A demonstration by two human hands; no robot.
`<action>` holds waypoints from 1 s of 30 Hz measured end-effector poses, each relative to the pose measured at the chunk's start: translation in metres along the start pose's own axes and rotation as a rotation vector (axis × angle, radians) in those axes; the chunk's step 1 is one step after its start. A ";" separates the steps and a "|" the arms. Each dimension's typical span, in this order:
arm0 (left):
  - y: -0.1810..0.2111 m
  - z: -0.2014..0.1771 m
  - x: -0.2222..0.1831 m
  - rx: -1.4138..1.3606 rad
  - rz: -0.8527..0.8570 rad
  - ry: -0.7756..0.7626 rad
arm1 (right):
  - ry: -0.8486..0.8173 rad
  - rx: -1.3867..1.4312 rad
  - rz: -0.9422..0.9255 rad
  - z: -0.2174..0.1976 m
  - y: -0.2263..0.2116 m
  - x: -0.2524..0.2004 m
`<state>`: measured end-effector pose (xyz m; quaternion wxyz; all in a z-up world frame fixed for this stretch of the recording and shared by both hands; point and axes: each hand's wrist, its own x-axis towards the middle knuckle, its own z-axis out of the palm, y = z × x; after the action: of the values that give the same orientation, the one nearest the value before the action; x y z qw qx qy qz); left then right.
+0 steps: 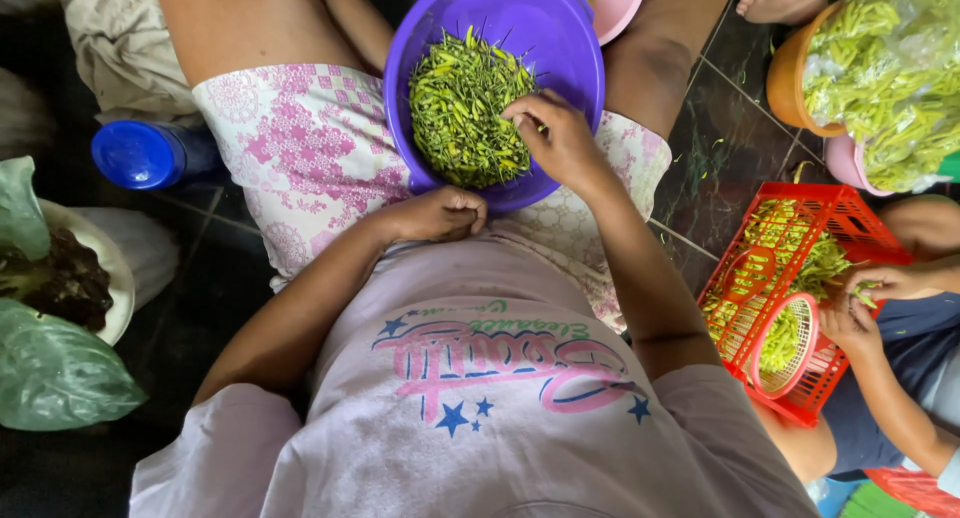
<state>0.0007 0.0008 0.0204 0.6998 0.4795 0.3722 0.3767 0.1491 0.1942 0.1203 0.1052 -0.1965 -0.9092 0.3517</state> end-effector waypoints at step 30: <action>0.019 0.002 -0.009 -0.057 0.071 -0.037 | 0.030 0.179 0.139 0.003 -0.008 -0.003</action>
<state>-0.0047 -0.0032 0.0407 0.7061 0.4793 0.3310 0.4027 0.1488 0.1860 0.1237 0.1113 -0.2539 -0.8566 0.4351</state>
